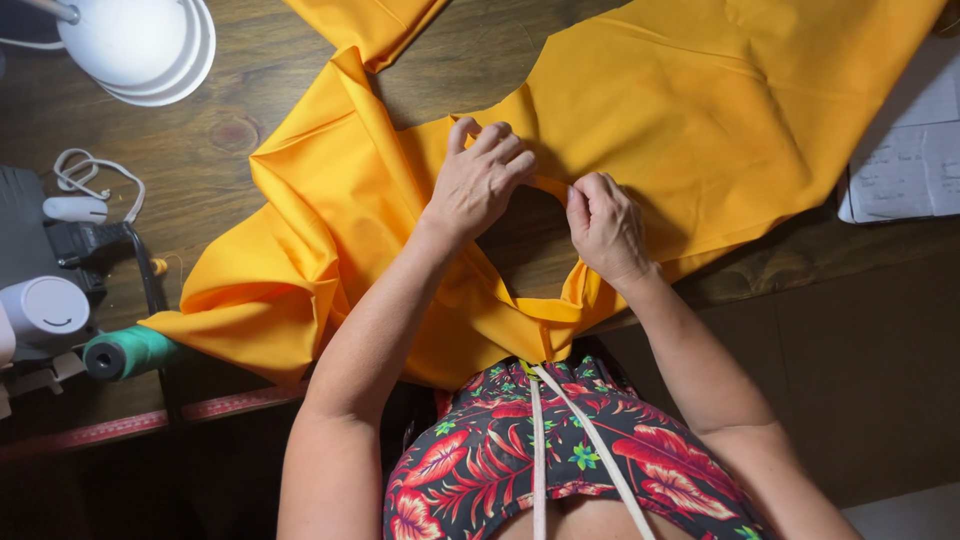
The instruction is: The person aligns a yellow fabric strip along the neckline of a yellow garment and secures it in place using straight pins. They work their way around the curved edge, folding the fabric and inserting pins to hold the layers together.
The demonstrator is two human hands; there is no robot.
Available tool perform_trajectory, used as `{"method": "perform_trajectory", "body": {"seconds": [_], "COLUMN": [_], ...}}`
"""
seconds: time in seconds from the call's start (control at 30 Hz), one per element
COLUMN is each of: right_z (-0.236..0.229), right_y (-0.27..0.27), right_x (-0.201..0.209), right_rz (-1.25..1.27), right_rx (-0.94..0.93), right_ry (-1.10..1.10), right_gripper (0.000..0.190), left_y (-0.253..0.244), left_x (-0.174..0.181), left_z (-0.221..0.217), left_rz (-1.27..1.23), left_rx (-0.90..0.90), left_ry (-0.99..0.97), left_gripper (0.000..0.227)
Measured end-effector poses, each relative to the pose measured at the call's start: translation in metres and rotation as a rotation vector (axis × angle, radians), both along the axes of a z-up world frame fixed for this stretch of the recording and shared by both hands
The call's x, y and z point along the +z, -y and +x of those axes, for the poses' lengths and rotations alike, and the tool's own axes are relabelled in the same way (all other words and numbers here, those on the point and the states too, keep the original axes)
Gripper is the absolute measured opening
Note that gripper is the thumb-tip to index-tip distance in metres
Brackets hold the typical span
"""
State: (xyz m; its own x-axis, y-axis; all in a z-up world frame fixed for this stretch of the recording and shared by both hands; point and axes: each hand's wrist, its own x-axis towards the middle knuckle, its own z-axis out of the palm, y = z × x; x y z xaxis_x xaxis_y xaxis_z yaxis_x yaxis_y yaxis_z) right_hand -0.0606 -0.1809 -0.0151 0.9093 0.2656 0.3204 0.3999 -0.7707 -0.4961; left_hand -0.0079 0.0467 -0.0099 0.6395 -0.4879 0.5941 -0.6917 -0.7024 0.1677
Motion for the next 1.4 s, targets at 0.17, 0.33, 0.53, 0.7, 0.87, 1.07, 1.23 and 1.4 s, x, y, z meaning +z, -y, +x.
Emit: {"method": "perform_trajectory", "body": {"seconds": [0.17,0.33,0.53,0.7,0.87,1.07,1.23,1.4], "right_z": [-0.002,0.002,0.013,0.029,0.034,0.034,0.035,0.030], "right_y": [0.000,0.003,-0.003,-0.028,-0.022,-0.016,-0.014,-0.022], "right_x": [-0.007,0.000,0.009,0.022,0.004,-0.006,0.016,0.030], "right_rz": [-0.054,-0.085,-0.122,-0.016,0.054,0.035,0.051,0.057], "right_rx": [0.000,0.039,0.064,0.212,0.215,0.236,0.303,0.365], "right_ry": [0.033,-0.041,-0.068,0.004,-0.020,-0.028,-0.126,-0.162], "right_gripper": [0.017,0.016,0.012,0.015,0.019,0.020,0.015,0.009], "left_y": [-0.001,-0.007,-0.038,-0.038,-0.042,-0.042,-0.055,-0.068], "left_x": [-0.012,-0.007,-0.009,-0.001,0.006,-0.007,0.014,0.009], "left_z": [0.001,-0.002,-0.006,-0.020,-0.029,-0.034,-0.043,-0.049], "left_rz": [-0.001,0.017,0.012,-0.117,-0.191,-0.179,-0.130,-0.034], "left_rx": [0.062,0.103,0.097,0.108,0.144,0.159,0.188,0.285], "left_ry": [0.011,-0.025,-0.087,-0.117,-0.109,-0.090,-0.114,-0.003], "left_gripper": [0.018,0.019,0.020,0.022,0.023,0.023,0.027,0.016]}}
